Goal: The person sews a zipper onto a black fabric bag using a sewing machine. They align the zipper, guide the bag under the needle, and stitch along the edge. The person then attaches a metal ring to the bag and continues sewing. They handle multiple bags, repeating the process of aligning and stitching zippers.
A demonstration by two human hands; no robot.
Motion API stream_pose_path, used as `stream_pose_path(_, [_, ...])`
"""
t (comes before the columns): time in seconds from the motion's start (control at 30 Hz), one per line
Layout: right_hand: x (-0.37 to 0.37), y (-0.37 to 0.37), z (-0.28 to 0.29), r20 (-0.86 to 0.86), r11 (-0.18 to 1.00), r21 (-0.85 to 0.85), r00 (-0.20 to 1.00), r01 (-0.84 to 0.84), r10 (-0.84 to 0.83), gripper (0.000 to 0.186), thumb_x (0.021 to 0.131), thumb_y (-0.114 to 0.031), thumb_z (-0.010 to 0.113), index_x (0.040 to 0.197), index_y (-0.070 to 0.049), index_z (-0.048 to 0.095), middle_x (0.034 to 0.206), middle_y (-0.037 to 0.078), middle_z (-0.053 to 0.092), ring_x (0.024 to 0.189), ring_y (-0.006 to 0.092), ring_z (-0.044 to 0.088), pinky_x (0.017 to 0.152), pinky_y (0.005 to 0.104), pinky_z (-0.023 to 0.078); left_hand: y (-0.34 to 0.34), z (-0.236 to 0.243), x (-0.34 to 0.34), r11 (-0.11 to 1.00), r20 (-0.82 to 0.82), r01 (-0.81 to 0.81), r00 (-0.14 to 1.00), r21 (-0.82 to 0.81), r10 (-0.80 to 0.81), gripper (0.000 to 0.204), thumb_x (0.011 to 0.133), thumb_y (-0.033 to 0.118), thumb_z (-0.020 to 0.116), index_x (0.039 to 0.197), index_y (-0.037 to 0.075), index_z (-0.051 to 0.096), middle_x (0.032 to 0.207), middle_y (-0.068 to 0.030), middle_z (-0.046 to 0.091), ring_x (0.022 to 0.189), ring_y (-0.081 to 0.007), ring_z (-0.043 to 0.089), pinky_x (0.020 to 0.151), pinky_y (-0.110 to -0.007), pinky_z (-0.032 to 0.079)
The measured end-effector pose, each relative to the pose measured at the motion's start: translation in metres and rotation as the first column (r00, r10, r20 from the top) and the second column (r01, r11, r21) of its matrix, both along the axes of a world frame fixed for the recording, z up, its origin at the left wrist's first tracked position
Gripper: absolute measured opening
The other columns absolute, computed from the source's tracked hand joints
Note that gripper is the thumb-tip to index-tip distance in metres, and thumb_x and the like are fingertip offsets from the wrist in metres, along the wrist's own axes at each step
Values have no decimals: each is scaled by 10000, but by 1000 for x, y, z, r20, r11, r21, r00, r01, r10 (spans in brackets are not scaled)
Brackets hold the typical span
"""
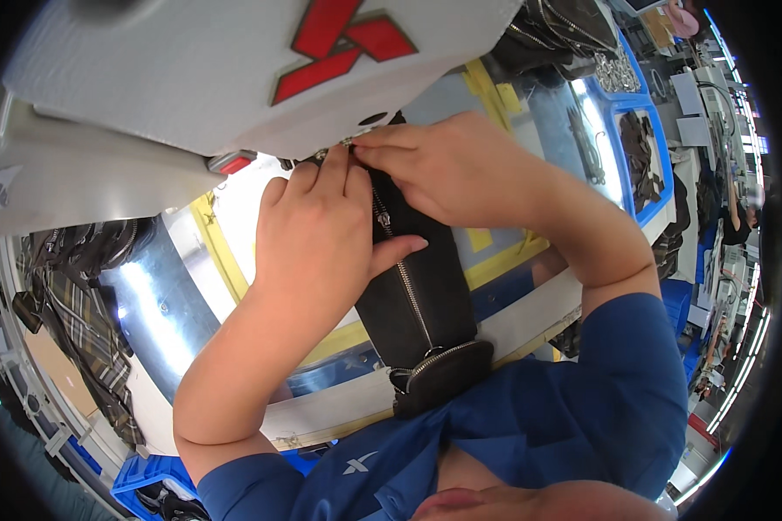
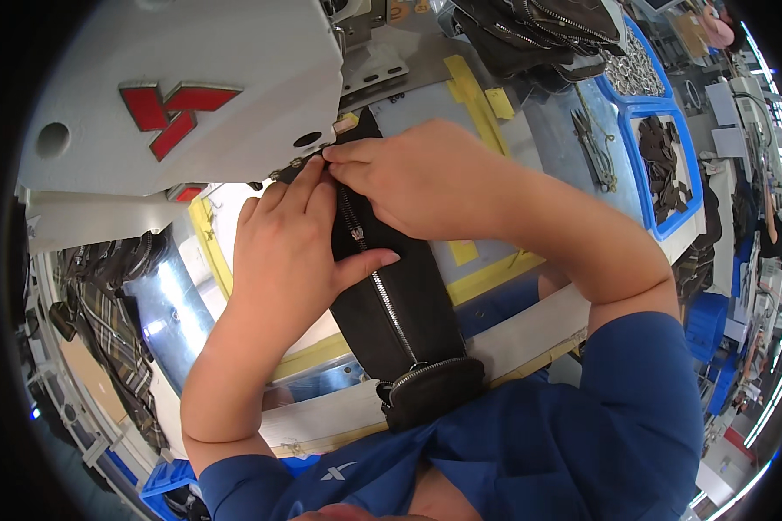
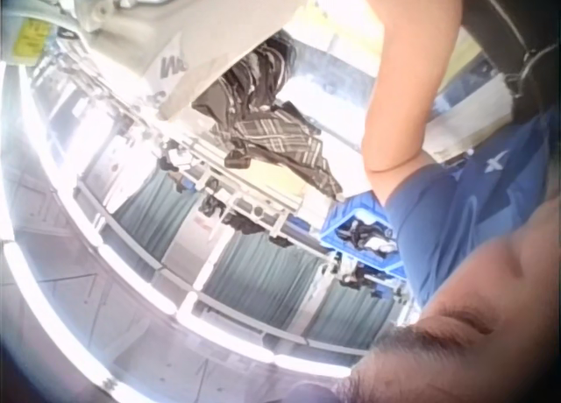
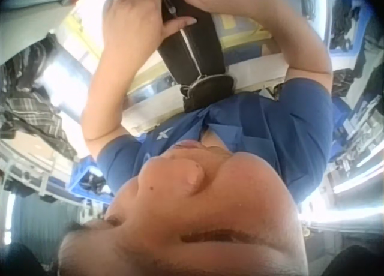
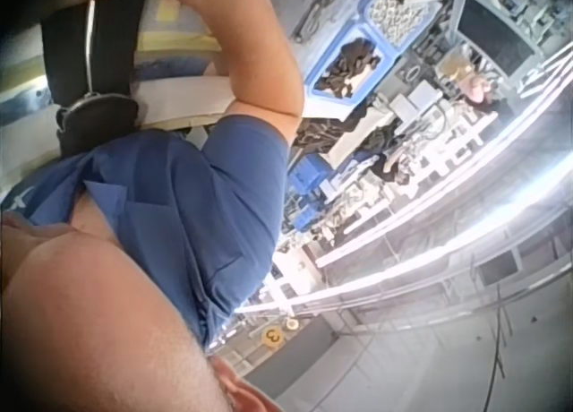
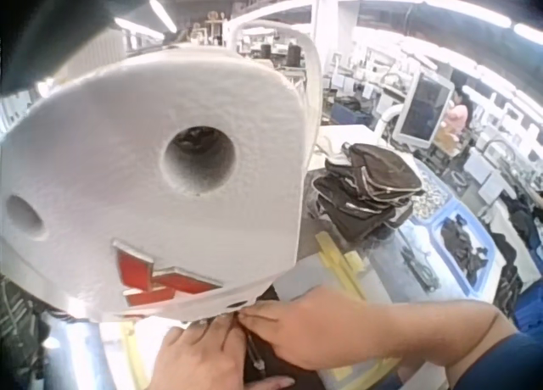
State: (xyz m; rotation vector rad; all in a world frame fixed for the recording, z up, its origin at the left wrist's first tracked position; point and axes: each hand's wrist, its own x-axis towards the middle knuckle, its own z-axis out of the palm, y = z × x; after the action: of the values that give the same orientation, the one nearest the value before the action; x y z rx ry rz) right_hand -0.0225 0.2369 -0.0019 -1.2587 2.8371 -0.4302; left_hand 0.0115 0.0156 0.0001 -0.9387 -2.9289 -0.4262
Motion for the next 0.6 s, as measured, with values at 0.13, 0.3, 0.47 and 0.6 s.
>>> stream_pose_path(0.13, [-1, 4, 2, -1, 1000, -13, 1000, 8, -8, 390, 890, -117, 660, 1258, -15, 737, 1359, 68, 737, 917, 262, 776, 714, 395, 616, 2, 0, -1, 999, -28, 26, 999, 40, -25, 878, 702, 613, 885, 1222, -66, 688, 1388, -206, 691, 1087, -341, 700, 956, -438, 525])
stream_pose_path(0.3, [4, -2, -4, -58, 1000, 8, 998, -18, 18, 375, 923, -125, 638, 1265, -6, 735, 1374, 101, 723, 880, 242, 773, 659, 381, 606, 1, 3, 0, 1000, -5, -9, 1000, -20, 8, 874, 705, 616, 882, 1231, -56, 692, 1379, -197, 697, 1086, -328, 706, 947, -431, 529])
stream_pose_path(0.47, [8, 0, -7, -75, 999, 21, 996, -42, 43, 376, 959, -145, 610, 1285, -4, 731, 1349, 106, 721, 858, 225, 768, 644, 364, 605, 1, 4, 1, 999, 1, -18, 1000, -34, 18, 860, 711, 612, 880, 1233, -46, 695, 1377, -187, 701, 1092, -319, 709, 942, -431, 529])
stream_pose_path(0.6, [9, -1, -5, -71, 998, -3, 996, -57, 57, 364, 959, -161, 614, 1267, -8, 733, 1336, 93, 717, 878, 230, 765, 651, 365, 609, 0, 3, 3, 999, 4, -21, 1000, -45, 21, 862, 712, 607, 881, 1250, -39, 693, 1380, -180, 702, 1109, -318, 703, 948, -429, 527])
